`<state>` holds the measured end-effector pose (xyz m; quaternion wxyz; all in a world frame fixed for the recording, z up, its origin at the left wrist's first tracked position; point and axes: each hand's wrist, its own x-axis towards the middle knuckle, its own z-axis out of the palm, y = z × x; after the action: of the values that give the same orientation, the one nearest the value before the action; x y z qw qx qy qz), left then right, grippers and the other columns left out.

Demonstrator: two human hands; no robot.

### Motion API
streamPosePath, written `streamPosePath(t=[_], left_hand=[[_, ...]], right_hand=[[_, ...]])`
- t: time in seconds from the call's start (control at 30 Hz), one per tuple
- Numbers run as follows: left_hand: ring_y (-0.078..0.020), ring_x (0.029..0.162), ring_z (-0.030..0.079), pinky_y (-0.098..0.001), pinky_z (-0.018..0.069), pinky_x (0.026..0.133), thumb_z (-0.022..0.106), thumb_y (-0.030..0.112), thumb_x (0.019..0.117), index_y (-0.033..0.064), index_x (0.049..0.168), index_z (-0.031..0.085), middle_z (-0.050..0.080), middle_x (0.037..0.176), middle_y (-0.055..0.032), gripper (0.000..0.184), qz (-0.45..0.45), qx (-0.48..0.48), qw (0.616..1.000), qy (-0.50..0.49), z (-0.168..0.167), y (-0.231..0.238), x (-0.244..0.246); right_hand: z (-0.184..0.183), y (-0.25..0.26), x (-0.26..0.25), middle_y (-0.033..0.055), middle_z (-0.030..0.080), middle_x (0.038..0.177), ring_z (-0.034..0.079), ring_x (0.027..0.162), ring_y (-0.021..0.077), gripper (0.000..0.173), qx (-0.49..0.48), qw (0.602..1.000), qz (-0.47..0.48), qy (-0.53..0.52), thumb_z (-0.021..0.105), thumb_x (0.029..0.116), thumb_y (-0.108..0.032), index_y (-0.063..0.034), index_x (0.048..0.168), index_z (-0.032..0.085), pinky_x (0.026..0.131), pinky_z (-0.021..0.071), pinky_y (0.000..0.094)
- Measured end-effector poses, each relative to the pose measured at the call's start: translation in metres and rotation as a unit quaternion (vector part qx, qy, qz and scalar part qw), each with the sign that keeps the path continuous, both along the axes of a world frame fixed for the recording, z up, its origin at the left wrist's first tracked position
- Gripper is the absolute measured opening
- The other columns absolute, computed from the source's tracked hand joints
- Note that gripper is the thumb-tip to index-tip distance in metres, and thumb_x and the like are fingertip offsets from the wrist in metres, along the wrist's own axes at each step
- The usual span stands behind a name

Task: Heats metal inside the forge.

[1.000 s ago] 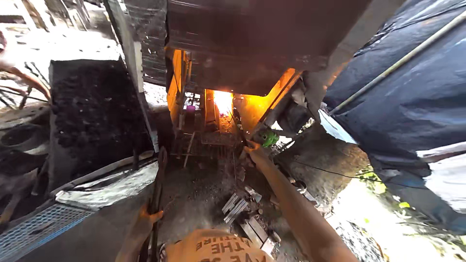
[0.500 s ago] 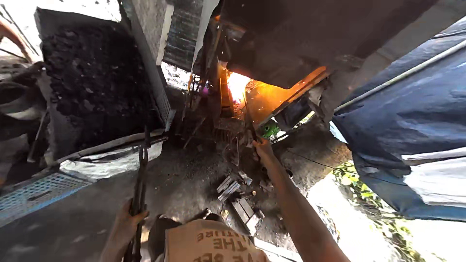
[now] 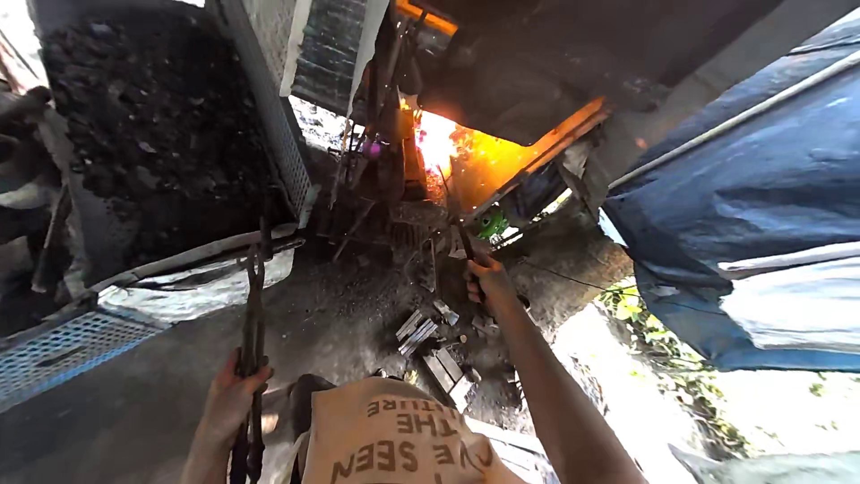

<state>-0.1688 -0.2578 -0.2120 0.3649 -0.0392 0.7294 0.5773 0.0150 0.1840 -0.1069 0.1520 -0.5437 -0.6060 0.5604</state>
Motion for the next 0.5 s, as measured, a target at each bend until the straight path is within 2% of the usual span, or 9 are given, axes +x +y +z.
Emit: streamPosePath(t=[0.17, 0.27, 0.33, 0.4, 0.47, 0.5], left_hand=[[-0.0254, 0.085, 0.072, -0.0425, 0.0624, 0.071, 0.070, -0.002, 0.0893, 0.0016, 0.141, 0.049, 0.068, 0.109, -0.0173, 0.055, -0.025, -0.017, 0.999, 0.011, 0.002, 0.007, -0.004], [-0.0268, 0.086, 0.072, -0.0434, 0.0624, 0.072, 0.069, -0.004, 0.0904, 0.0014, 0.143, 0.048, 0.068, 0.112, -0.0188, 0.057, -0.027, -0.021, 0.999, 0.001, 0.007, 0.013, -0.001], [-0.0272, 0.086, 0.072, -0.0433, 0.0626, 0.070, 0.068, -0.005, 0.0900, 0.0014, 0.145, 0.045, 0.068, 0.111, -0.0193, 0.060, -0.028, -0.016, 0.999, -0.006, 0.009, 0.017, 0.003], [-0.0270, 0.086, 0.072, -0.0438, 0.0627, 0.071, 0.069, -0.004, 0.0904, 0.0009, 0.146, 0.044, 0.069, 0.111, -0.0192, 0.061, -0.044, -0.021, 0.999, -0.003, 0.012, 0.023, 0.006], [-0.0260, 0.085, 0.072, -0.0427, 0.0623, 0.071, 0.069, -0.003, 0.0898, 0.0012, 0.145, 0.045, 0.069, 0.109, -0.0184, 0.061, -0.066, -0.029, 0.997, 0.010, 0.016, 0.030, 0.009], [-0.0258, 0.086, 0.071, -0.0423, 0.0620, 0.072, 0.069, -0.003, 0.0896, 0.0016, 0.146, 0.045, 0.068, 0.110, -0.0182, 0.061, -0.077, -0.031, 0.996, 0.015, 0.019, 0.034, 0.012]], right_hand=[[0.018, -0.044, 0.046, 0.0056, 0.057, 0.074, 0.046, 0.045, 0.0119, 0.046, -0.027, 0.998, -0.029, 0.055, 0.050, 0.1087, -0.018, -0.0161, 0.154, 0.044, 0.038, 0.0416, 0.0278], [0.025, -0.073, 0.071, 0.0026, 0.053, 0.071, 0.041, 0.043, 0.0070, 0.039, -0.121, 0.972, -0.104, 0.172, 0.044, 0.1100, -0.018, -0.0138, 0.149, 0.046, 0.035, 0.0352, 0.0221], [0.019, -0.080, 0.077, -0.0003, 0.050, 0.067, 0.039, 0.040, 0.0040, 0.029, -0.203, 0.931, -0.152, 0.264, 0.040, 0.1108, -0.020, -0.0137, 0.137, 0.049, 0.033, 0.0336, 0.0183], [0.004, -0.074, 0.072, -0.0022, 0.051, 0.066, 0.041, 0.039, 0.0016, 0.019, -0.271, 0.878, -0.181, 0.350, 0.037, 0.1116, -0.023, -0.0130, 0.120, 0.050, 0.034, 0.0361, 0.0154], [-0.016, -0.056, 0.055, -0.0040, 0.051, 0.062, 0.042, 0.038, 0.0009, 0.029, -0.323, 0.830, -0.186, 0.415, 0.035, 0.1114, -0.030, -0.0118, 0.097, 0.053, 0.034, 0.0374, 0.0139], [-0.024, -0.044, 0.042, -0.0048, 0.051, 0.061, 0.042, 0.038, 0.0005, 0.034, -0.338, 0.816, -0.180, 0.433, 0.034, 0.1113, -0.032, -0.0114, 0.093, 0.053, 0.034, 0.0372, 0.0133]])
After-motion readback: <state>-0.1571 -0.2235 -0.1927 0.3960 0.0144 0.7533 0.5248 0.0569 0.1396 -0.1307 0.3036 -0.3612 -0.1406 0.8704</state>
